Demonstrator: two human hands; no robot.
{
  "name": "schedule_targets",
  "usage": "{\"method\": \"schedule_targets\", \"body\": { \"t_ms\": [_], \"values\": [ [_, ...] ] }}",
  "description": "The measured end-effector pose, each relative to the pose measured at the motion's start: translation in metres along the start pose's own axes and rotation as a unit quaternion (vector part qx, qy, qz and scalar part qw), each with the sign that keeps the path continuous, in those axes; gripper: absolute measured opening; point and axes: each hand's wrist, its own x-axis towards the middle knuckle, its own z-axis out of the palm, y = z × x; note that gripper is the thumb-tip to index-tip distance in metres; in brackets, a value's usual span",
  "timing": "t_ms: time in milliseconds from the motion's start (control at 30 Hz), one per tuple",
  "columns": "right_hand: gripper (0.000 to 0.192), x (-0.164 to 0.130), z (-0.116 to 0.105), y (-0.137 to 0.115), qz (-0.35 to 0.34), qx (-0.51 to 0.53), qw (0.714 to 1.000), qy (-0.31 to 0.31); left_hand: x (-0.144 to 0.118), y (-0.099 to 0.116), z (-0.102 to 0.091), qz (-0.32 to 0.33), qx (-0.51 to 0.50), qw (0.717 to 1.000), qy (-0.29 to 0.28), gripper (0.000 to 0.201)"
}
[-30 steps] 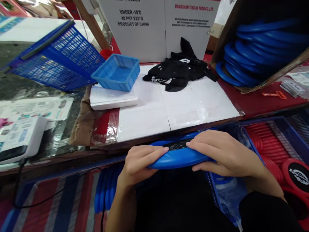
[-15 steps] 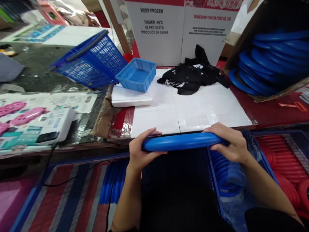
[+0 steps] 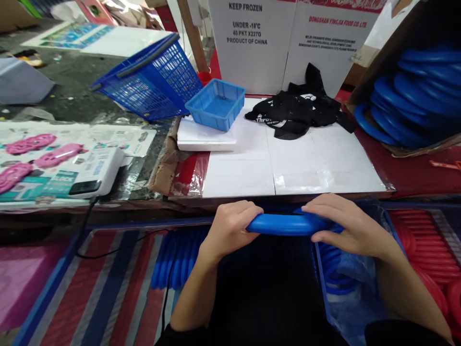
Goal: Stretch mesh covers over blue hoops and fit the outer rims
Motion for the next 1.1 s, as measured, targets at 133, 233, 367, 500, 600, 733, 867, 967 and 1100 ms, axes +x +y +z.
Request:
{"method": "schedule_targets", "body": {
  "t_ms": [133, 233, 367, 500, 600, 733, 867, 967, 1100],
  "values": [
    [0.047, 0.012, 0.016, -0.021, -0.014, -0.058, 0.998, -0.026, 0.002, 0.008, -0.001, 0.017, 0.031, 0.999, -0.002, 0.013],
    [0.047, 0.014, 0.023, -0.024, -0.019, -0.067, 0.997, -0.012, -0.003, 0.006, -0.002, 0.005, 0.019, 1.000, 0.006, 0.012],
    [0.044, 0.014, 0.027, -0.022, -0.035, -0.070, 0.997, 0.017, -0.004, 0.004, -0.004, 0.006, -0.020, 1.000, -0.015, 0.017],
    [0.041, 0.012, 0.031, -0.022, -0.037, -0.065, 0.997, 0.035, -0.001, 0.007, -0.006, 0.036, -0.069, 0.996, -0.043, 0.048],
    [0.037, 0.010, 0.033, -0.025, -0.029, -0.049, 0.997, 0.043, -0.001, 0.010, -0.006, 0.043, -0.066, 0.996, -0.045, 0.043],
    [0.032, 0.009, 0.036, -0.033, -0.028, -0.063, 0.994, 0.084, -0.007, 0.013, -0.003, 0.059, -0.065, 0.996, 0.000, 0.036],
    [0.030, 0.014, 0.038, -0.039, -0.041, -0.078, 0.990, 0.108, -0.010, 0.015, -0.002, 0.055, -0.068, 0.996, 0.031, 0.036],
    [0.032, 0.018, 0.037, -0.034, -0.047, -0.061, 0.992, 0.098, -0.008, 0.015, -0.004, 0.052, -0.066, 0.996, 0.039, 0.038],
    [0.039, 0.013, 0.032, -0.014, -0.060, 0.005, 0.992, 0.107, -0.012, -0.004, -0.012, 0.022, -0.129, 0.991, 0.025, 0.053]
  ]
}}
